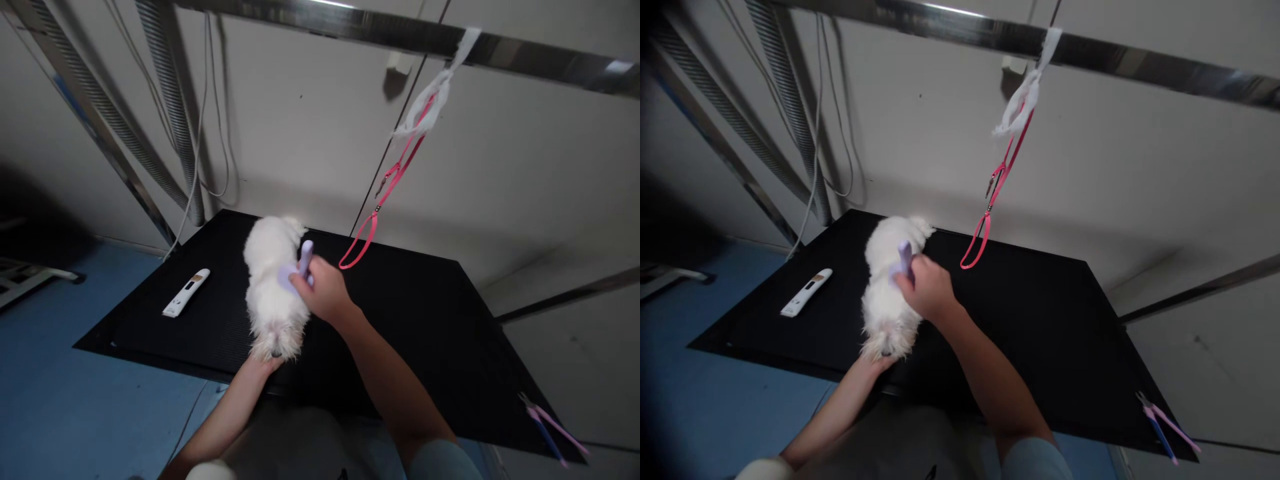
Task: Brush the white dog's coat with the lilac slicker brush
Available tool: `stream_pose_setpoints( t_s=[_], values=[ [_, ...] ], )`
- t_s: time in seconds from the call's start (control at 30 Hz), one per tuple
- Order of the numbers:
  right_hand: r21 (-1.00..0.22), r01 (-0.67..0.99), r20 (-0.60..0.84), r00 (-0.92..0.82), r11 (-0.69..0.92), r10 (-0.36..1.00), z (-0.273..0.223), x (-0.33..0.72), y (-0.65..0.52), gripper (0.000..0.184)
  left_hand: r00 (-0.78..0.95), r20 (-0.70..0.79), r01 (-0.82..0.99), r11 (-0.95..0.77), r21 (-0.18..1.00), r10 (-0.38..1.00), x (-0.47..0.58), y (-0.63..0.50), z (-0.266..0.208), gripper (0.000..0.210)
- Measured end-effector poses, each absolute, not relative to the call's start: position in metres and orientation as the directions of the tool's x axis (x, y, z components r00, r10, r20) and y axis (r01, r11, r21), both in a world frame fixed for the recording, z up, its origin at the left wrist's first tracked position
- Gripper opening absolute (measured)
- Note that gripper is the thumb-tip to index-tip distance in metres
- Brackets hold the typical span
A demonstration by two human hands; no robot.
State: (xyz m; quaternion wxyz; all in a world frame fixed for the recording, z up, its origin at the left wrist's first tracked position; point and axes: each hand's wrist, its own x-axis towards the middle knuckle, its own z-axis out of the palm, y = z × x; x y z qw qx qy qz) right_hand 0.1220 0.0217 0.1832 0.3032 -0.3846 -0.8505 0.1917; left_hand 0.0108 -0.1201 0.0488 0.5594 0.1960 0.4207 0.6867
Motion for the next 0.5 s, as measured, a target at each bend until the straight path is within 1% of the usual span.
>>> stream_pose_setpoints(
  t_s=[0.07, 0.1, 0.17, 0.2, 0.23, 0.27, 0.3, 0.33, 0.37, 0.43, 0.47, 0.5],
  values=[
    [-0.665, 0.441, 0.295, -0.586, 0.603, 0.754, 0.175, 0.125, 0.022, 0.018, -0.279, -0.215, -0.560, 0.024, 0.828, 0.936, 0.008, -0.119, 0.050, 0.049],
    [-0.719, 0.412, 0.287, -0.558, 0.560, 0.779, 0.171, 0.126, 0.023, 0.017, -0.283, -0.221, -0.549, 0.031, 0.835, 0.933, 0.007, -0.118, 0.050, 0.050],
    [-0.810, 0.350, 0.336, -0.382, 0.472, 0.861, 0.161, 0.127, 0.024, 0.016, -0.295, -0.205, -0.523, 0.022, 0.852, 0.933, 0.004, -0.119, 0.048, 0.052],
    [-0.849, 0.292, 0.349, -0.318, 0.441, 0.882, 0.155, 0.128, 0.025, 0.016, -0.295, -0.190, -0.505, 0.016, 0.863, 0.936, 0.002, -0.119, 0.047, 0.052],
    [-0.883, 0.222, 0.335, -0.319, 0.414, 0.887, 0.149, 0.128, 0.025, 0.017, -0.293, -0.178, -0.491, 0.012, 0.871, 0.939, 0.000, -0.121, 0.046, 0.051],
    [-0.913, 0.153, 0.303, -0.363, 0.377, 0.881, 0.143, 0.128, 0.025, 0.018, -0.293, -0.176, -0.487, 0.012, 0.874, 0.940, -0.002, -0.123, 0.044, 0.048],
    [-0.940, 0.096, 0.264, -0.408, 0.329, 0.874, 0.136, 0.128, 0.025, 0.018, -0.298, -0.184, -0.491, 0.015, 0.871, 0.937, -0.003, -0.125, 0.042, 0.045],
    [-0.958, 0.053, 0.236, -0.409, 0.281, 0.881, 0.130, 0.128, 0.025, 0.018, -0.313, -0.195, -0.496, 0.015, 0.868, 0.930, -0.005, -0.127, 0.040, 0.041],
    [-0.967, 0.015, 0.234, -0.342, 0.254, 0.910, 0.124, 0.129, 0.025, 0.018, -0.326, -0.205, -0.497, 0.017, 0.867, 0.923, -0.006, -0.129, 0.037, 0.039],
    [-0.960, -0.062, 0.276, -0.096, 0.271, 0.956, 0.114, 0.130, 0.023, 0.018, -0.347, -0.205, -0.472, 0.018, 0.882, 0.915, -0.010, -0.133, 0.031, 0.038],
    [-0.954, -0.098, 0.287, -0.042, 0.282, 0.957, 0.109, 0.132, 0.022, 0.018, -0.350, -0.198, -0.451, 0.020, 0.892, 0.915, -0.011, -0.135, 0.028, 0.039],
    [-0.954, -0.128, 0.282, -0.068, 0.272, 0.957, 0.105, 0.134, 0.020, 0.018, -0.349, -0.197, -0.442, 0.024, 0.896, 0.916, -0.014, -0.136, 0.023, 0.040]
  ],
)
